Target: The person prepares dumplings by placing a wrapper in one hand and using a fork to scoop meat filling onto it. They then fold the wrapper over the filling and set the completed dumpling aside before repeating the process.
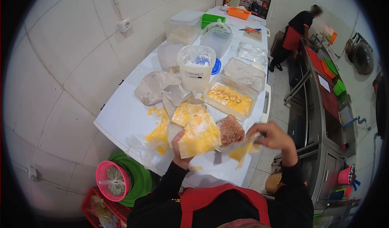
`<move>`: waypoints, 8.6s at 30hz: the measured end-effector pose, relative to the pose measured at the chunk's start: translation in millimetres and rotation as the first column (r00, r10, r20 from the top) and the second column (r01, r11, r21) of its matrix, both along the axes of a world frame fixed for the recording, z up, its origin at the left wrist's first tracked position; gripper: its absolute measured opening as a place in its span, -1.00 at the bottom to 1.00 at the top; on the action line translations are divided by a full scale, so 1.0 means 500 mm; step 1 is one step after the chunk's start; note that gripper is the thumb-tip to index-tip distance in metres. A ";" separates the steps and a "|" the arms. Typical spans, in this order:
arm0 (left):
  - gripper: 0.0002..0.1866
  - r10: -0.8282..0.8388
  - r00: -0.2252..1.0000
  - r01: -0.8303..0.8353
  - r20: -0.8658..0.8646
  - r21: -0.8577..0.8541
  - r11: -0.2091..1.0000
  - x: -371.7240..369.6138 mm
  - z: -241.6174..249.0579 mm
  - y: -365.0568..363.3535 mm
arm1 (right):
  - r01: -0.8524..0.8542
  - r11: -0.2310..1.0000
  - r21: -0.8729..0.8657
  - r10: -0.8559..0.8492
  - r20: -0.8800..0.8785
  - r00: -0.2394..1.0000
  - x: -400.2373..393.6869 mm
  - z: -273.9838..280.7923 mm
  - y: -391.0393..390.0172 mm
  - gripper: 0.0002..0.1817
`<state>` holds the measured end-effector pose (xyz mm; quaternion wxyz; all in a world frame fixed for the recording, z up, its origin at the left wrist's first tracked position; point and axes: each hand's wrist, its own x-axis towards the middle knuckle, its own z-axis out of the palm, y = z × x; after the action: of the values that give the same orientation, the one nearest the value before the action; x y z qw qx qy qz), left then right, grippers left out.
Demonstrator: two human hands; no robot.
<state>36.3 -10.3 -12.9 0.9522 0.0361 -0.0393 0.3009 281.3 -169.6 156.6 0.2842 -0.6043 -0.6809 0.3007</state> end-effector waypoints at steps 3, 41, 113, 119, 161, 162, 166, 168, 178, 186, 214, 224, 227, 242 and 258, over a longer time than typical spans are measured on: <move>-0.41 0.126 0.988 -0.127 -0.091 0.004 0.992 -0.063 0.000 0.016 | 0.122 0.984 -0.128 -0.134 -0.085 0.987 0.104 -0.030 0.070 -0.78; -0.33 0.295 0.953 -0.298 -0.070 -0.036 0.954 -0.123 -0.022 0.007 | 0.171 0.964 -0.204 -0.007 0.622 0.783 0.302 -0.279 0.286 -0.70; -0.21 -0.129 0.990 0.126 -0.055 -0.066 0.990 -0.057 -0.003 -0.059 | 0.331 0.875 -0.352 -0.471 -0.465 0.750 -0.056 -0.124 -0.104 -0.71; -0.07 -0.135 0.983 0.137 -0.128 0.007 0.991 -0.059 -0.007 -0.074 | 0.252 0.919 -0.304 -0.357 -0.367 0.859 -0.104 -0.082 -0.069 -0.66; -0.08 -0.005 0.977 0.024 -0.211 0.087 0.996 -0.005 0.052 -0.114 | 0.623 0.782 -0.002 -0.582 -0.358 0.730 -0.246 -0.219 0.018 -0.87; -0.08 -0.007 0.978 0.027 -0.208 0.091 0.995 -0.007 0.055 -0.113 | 0.587 0.807 -0.061 -0.558 -0.402 0.726 -0.248 -0.222 0.017 -0.88; -0.07 -0.045 0.988 0.055 -0.145 0.062 0.997 -0.009 0.058 -0.108 | 0.620 0.783 -0.052 -0.549 -0.525 0.650 -0.204 -0.220 0.028 -0.81; -0.07 -0.071 0.991 0.077 -0.109 0.052 0.996 -0.008 0.055 -0.110 | 0.564 0.814 -0.136 -0.566 -0.400 0.721 -0.198 -0.193 0.039 -0.82; -0.10 -0.113 0.981 0.131 -0.160 0.108 0.985 -0.006 0.043 -0.111 | 0.330 0.900 -0.287 -0.424 -0.393 0.816 -0.163 -0.212 0.061 -0.77; -0.25 -0.190 0.960 0.212 -0.206 0.086 0.974 -0.002 0.006 -0.106 | 0.262 0.893 -0.367 -0.434 -0.547 0.716 -0.135 -0.233 0.070 -0.79; 0.03 -0.118 0.983 0.105 -0.139 -0.102 0.989 -0.083 -0.026 -0.039 | -0.099 0.944 -0.316 0.214 0.353 0.911 0.261 -0.261 0.585 -0.71; -0.05 -0.080 0.993 0.067 -0.091 -0.131 0.989 -0.084 -0.031 -0.042 | 0.052 0.995 -0.081 -0.009 0.460 0.888 0.270 -0.312 0.593 -0.71; -0.16 -0.109 0.983 0.078 -0.145 -0.201 0.977 -0.090 -0.061 -0.040 | 0.120 0.990 0.080 -0.144 0.521 0.841 0.281 -0.294 0.523 -0.77; -0.18 -0.330 0.943 0.308 -0.043 -0.263 0.914 -0.042 -0.047 -0.068 | 0.578 0.815 -0.040 -0.512 0.417 0.751 -0.099 -0.208 -0.106 -0.63; -0.26 -0.307 0.918 0.269 -0.252 -0.172 0.948 -0.027 -0.072 -0.059 | 0.574 0.812 -0.103 -0.425 0.571 0.703 -0.147 -0.217 -0.071 -0.54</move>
<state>22.8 -39.9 -48.7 0.9825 0.0075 0.1088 0.1512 208.0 -205.0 48.0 0.0734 -0.8586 -0.4913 0.1265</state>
